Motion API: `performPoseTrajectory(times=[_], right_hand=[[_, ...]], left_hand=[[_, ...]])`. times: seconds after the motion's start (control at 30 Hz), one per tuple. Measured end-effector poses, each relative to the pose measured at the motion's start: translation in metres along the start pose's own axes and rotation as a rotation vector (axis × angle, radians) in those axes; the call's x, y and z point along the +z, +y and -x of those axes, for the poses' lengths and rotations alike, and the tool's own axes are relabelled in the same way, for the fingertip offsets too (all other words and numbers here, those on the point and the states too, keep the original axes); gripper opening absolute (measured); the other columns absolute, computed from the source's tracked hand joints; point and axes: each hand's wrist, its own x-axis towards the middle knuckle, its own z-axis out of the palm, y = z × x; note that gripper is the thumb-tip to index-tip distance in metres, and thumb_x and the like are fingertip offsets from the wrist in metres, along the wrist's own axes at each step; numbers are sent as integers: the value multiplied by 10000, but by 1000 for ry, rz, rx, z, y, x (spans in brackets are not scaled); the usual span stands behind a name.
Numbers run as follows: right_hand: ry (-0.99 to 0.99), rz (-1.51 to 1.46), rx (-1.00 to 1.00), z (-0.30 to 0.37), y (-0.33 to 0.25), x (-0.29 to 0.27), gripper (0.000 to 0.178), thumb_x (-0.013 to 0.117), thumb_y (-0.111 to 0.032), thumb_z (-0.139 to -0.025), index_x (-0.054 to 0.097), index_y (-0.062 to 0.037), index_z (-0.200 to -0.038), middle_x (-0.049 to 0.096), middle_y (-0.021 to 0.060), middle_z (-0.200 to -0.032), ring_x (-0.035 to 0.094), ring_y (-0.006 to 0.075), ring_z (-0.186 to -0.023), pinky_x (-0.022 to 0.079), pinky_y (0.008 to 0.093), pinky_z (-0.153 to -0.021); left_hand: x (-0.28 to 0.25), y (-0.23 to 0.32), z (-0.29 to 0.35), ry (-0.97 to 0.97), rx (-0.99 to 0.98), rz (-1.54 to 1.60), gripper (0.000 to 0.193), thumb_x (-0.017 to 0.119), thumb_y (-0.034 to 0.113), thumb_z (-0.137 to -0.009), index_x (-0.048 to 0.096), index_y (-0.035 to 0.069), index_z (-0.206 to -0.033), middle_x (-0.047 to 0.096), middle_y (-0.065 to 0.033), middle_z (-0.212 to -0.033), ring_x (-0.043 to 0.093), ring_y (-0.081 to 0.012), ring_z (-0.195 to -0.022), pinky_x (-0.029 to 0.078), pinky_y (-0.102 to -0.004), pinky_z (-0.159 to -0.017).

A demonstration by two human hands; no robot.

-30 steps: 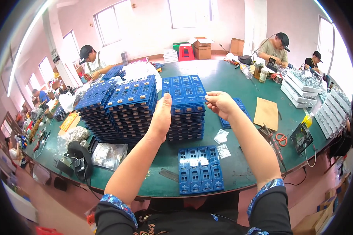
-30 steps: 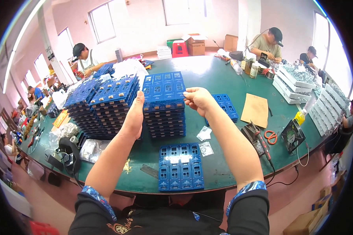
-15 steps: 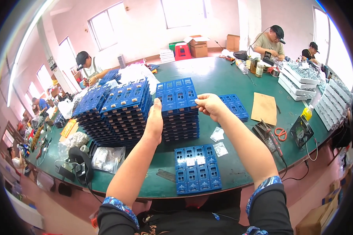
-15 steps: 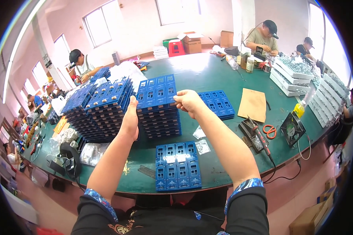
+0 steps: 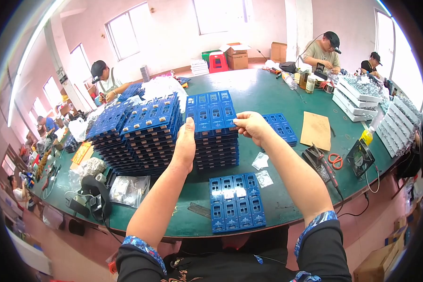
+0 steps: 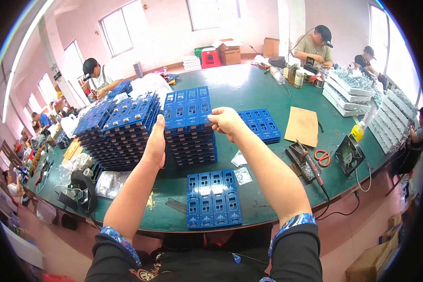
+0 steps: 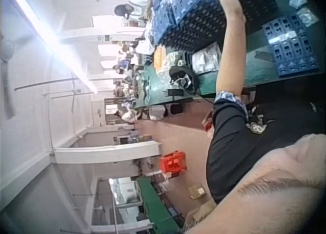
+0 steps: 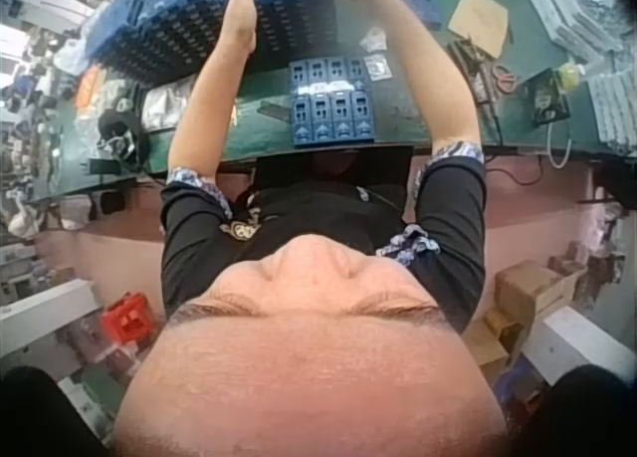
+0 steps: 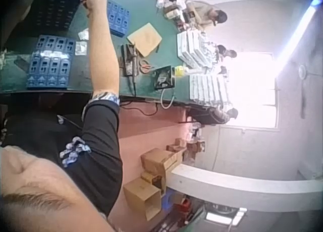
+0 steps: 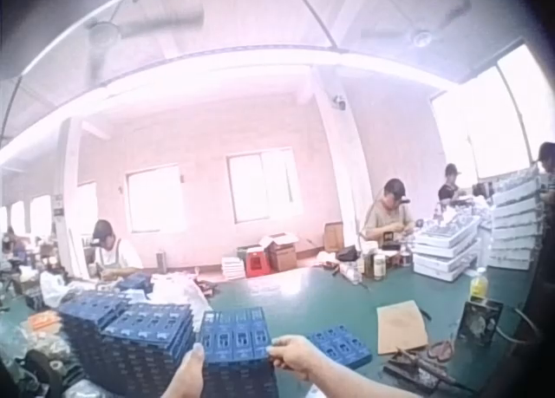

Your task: The person assembles small metal pins into blue plastic housings by hand at a factory workbench, taking components from trays and fitting them together.

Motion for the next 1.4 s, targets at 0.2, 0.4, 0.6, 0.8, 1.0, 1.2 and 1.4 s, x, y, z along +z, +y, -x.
performPoseTrajectory(times=[0.2, 0.4, 0.6, 0.8, 1.0, 1.2, 1.4], right_hand=[[-13, 31, 4, -3, -1, -1, 119, 586, -111, -903, 658, -49, -975, 639, 7, -795, 490, 53, -603, 433, 204, -578], [-2, 116, 26, -5, 0, 1, 118, 614, -144, -898, 659, -69, -978, 629, -13, -764, 504, 44, -575, 415, 178, -527], [39, 177, -1, -4, 2, 1, 122, 619, -151, -895, 657, -63, -971, 608, -15, -744, 509, 56, -582, 412, 191, -522], [8, 139, -50, -6, 2, -2, 209, 615, -137, -879, 645, 8, -1027, 619, 41, -785, 524, 103, -615, 441, 243, -560], [30, 193, 1, -2, 3, 1, 189, 630, -172, -888, 648, -62, -1040, 588, -19, -746, 510, 66, -595, 414, 210, -542], [140, 243, -138, 13, 9, -16, 307, 619, -286, -884, 632, -47, -1076, 587, 25, -792, 513, 92, -632, 418, 229, -550], [113, -210, -310, 111, 15, 2, 259, 585, -160, -907, 593, 14, -1099, 561, 14, -738, 497, 66, -605, 392, 194, -524]], left_hand=[[1, 2, 3, -35, -1, 27, 586, 396, 481, -990, 396, 40, -1377, 454, -123, -1378, 435, -234, -1247, 324, -393, -1077], [-8, -4, -3, -28, -30, 6, 581, 393, 475, -993, 394, 40, -1378, 455, -128, -1374, 431, -239, -1250, 323, -393, -1078], [-8, -4, -1, 15, -36, -64, 579, 388, 472, -995, 386, 31, -1370, 467, -129, -1356, 444, -232, -1232, 340, -387, -1065], [-8, -6, -4, -83, 53, -11, 531, 386, 464, -1000, 415, 34, -1310, 505, -113, -1276, 476, -216, -1175, 368, -374, -1037], [-12, -7, 2, -63, -3, -26, 533, 396, 476, -993, 422, 41, -1300, 506, -113, -1272, 468, -212, -1181, 357, -377, -1040], [-4, 0, 39, 77, 10, -182, 521, 455, 397, -983, 376, 46, -1359, 501, -92, -1278, 415, -202, -1242, 317, -343, -1046], [-18, -50, 148, -410, 73, -300, 397, 512, 213, -958, 454, 15, -1297, 526, -116, -1241, 506, -208, -1157, 388, -342, -1001]])
